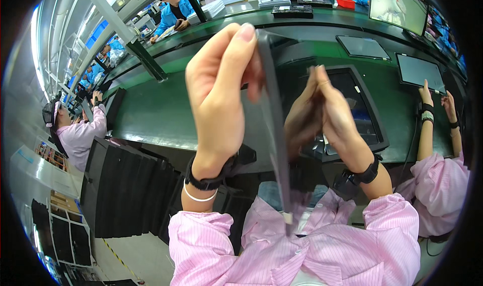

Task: Peeling protective plastic off tablets and checking screen functionality.

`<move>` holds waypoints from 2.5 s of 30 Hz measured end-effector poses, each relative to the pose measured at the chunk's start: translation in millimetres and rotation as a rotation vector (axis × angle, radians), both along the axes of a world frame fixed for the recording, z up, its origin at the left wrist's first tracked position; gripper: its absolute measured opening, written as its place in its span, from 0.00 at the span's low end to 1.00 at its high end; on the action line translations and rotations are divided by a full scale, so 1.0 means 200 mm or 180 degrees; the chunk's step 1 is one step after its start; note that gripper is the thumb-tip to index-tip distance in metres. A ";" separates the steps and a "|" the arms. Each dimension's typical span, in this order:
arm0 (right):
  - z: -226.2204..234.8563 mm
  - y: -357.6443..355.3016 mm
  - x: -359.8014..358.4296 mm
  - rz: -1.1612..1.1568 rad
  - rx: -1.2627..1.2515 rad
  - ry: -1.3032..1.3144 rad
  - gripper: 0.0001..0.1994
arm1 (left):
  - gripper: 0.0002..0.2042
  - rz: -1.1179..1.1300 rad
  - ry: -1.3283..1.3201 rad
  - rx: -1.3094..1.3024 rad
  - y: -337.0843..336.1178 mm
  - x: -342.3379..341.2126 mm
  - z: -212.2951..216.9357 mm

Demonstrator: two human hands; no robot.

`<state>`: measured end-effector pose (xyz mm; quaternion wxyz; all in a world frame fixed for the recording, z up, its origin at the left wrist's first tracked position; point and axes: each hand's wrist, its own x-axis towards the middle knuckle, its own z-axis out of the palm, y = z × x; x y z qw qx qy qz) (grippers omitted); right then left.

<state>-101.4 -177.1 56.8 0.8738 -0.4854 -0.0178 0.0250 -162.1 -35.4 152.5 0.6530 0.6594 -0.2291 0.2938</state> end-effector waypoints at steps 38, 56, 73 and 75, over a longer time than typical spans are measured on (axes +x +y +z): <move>0.10 0.11 -0.10 -0.0633 -0.2895 -0.4575 0.18 | 0.20 0.0452 0.0393 0.0963 0.32 -0.25 -0.34; 0.13 0.14 0.03 0.0659 -0.4026 -0.4081 0.13 | 0.25 0.1535 0.0314 0.0387 0.66 -0.37 -0.78; -0.17 0.01 0.64 0.2870 -0.4625 -0.1142 0.16 | 0.34 0.5622 0.4499 -0.0179 1.39 -2.41 -2.75; -0.14 -0.01 0.65 0.2746 -0.5158 -0.1414 0.18 | 0.32 0.5842 0.4467 0.0114 1.38 -2.25 -2.64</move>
